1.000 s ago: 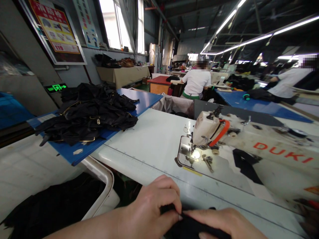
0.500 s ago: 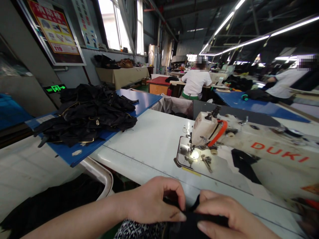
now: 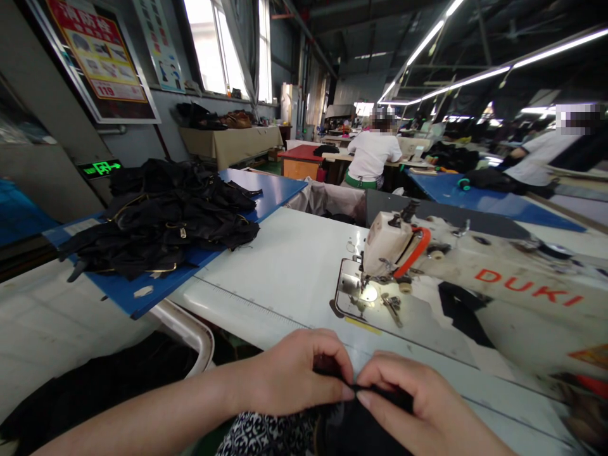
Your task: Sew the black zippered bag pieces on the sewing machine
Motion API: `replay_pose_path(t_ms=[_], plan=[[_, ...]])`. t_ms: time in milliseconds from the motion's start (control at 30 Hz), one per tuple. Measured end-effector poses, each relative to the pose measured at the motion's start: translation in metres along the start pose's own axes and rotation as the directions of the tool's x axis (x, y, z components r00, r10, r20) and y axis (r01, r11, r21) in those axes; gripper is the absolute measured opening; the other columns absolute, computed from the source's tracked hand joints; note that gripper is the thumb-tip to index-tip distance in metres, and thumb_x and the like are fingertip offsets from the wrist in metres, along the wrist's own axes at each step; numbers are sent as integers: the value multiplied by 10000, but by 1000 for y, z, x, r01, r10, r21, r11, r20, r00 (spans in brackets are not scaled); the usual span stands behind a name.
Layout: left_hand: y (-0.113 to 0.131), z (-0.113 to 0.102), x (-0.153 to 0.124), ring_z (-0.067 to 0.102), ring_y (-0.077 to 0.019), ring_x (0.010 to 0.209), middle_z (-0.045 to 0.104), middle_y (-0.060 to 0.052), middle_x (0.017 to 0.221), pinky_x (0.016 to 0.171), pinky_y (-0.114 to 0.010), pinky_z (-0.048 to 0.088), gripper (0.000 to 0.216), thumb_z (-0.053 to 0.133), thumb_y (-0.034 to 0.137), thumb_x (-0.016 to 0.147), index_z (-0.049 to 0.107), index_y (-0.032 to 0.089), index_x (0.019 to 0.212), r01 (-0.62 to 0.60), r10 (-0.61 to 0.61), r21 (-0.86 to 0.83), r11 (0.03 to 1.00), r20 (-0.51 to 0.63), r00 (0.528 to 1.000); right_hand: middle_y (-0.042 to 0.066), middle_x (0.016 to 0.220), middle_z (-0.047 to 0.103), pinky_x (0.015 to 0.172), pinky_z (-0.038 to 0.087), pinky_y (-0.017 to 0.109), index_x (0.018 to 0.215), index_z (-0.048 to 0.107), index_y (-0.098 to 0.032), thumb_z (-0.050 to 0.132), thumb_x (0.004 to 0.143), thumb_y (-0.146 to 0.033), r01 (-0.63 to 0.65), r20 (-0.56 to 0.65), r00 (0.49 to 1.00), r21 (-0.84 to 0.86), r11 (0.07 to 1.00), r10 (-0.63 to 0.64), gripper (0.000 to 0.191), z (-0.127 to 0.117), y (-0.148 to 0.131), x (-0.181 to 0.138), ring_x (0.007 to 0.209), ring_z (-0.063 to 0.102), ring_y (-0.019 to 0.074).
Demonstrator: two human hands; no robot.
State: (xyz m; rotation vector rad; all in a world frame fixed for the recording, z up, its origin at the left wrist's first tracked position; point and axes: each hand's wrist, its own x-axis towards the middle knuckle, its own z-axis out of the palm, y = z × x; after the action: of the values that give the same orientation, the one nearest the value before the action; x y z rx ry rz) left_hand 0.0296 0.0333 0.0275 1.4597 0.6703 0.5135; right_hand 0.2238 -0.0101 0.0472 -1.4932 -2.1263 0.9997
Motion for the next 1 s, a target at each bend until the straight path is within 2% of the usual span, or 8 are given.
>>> replay_pose_path(t_ms=[167, 300, 400, 533, 700, 767, 900, 1000], plan=[[2, -2, -1, 551, -104, 757, 590, -4, 861, 684, -218, 440, 49, 664, 162, 755, 652, 149, 800, -104, 112, 229, 968, -21, 994, -44, 619, 542, 528, 388, 192, 747, 631, -210, 570, 763, -164, -52, 0, 999, -3, 999, 52, 78, 1, 4, 1, 579, 493, 106], [5, -4, 1, 565, -119, 779, 610, -12, 855, 725, -240, 458, 56, 672, 160, 751, 646, 148, 799, -134, 136, 269, 954, 12, 991, -39, 669, 630, 593, 423, 196, 738, 660, -206, 561, 742, -126, -23, 78, 997, 27, 999, 21, 128, 1, 4, 5, 635, 562, 115], [5, -7, 5, 560, -115, 764, 610, -1, 812, 746, -249, 457, 76, 683, 164, 735, 637, 142, 792, -95, 85, 174, 980, 66, 994, -40, 675, 648, 614, 430, 200, 752, 678, -200, 556, 730, -111, -9, 95, 995, 37, 999, 6, 152, 1, 5, 7, 644, 576, 119], [-1, -10, 11, 533, -104, 743, 586, 13, 767, 746, -250, 434, 126, 695, 194, 709, 612, 135, 783, 30, -25, -36, 999, 119, 993, -41, 678, 629, 612, 420, 198, 772, 679, -194, 540, 774, -158, -59, 126, 991, 88, 994, 48, 144, 2, 8, 7, 654, 559, 120], [-4, -10, 15, 483, -81, 668, 539, 29, 720, 652, -213, 391, 146, 677, 197, 700, 568, 130, 770, 119, -85, -186, 975, 183, 979, -60, 563, 475, 524, 345, 184, 632, 596, -182, 511, 783, -156, -86, 147, 986, 81, 993, 73, 176, 4, 9, 9, 565, 445, 96], [-1, -8, 13, 494, -92, 700, 544, 22, 743, 681, -226, 405, 121, 665, 173, 704, 570, 133, 766, 73, -56, -113, 991, 147, 988, -63, 537, 423, 512, 327, 186, 588, 558, -178, 522, 763, -138, -58, 127, 990, 26, 998, 54, 182, 5, 7, 9, 541, 407, 91], [6, -3, 8, 517, -114, 798, 555, 9, 824, 769, -245, 412, 45, 605, 111, 745, 583, 144, 767, -84, 85, 181, 980, 6, 996, -59, 514, 402, 505, 301, 209, 539, 503, -176, 538, 740, -116, 25, 10, 1000, -154, 988, -23, 212, 8, 3, 11, 508, 387, 91], [6, -4, 6, 503, -112, 784, 546, 17, 821, 727, -228, 407, 31, 563, 135, 793, 571, 162, 806, -83, 99, 253, 964, -50, 994, -48, 547, 457, 524, 314, 221, 572, 509, -185, 535, 774, -158, 14, -50, 999, -132, 991, -20, 205, 10, 6, 13, 538, 430, 105]])
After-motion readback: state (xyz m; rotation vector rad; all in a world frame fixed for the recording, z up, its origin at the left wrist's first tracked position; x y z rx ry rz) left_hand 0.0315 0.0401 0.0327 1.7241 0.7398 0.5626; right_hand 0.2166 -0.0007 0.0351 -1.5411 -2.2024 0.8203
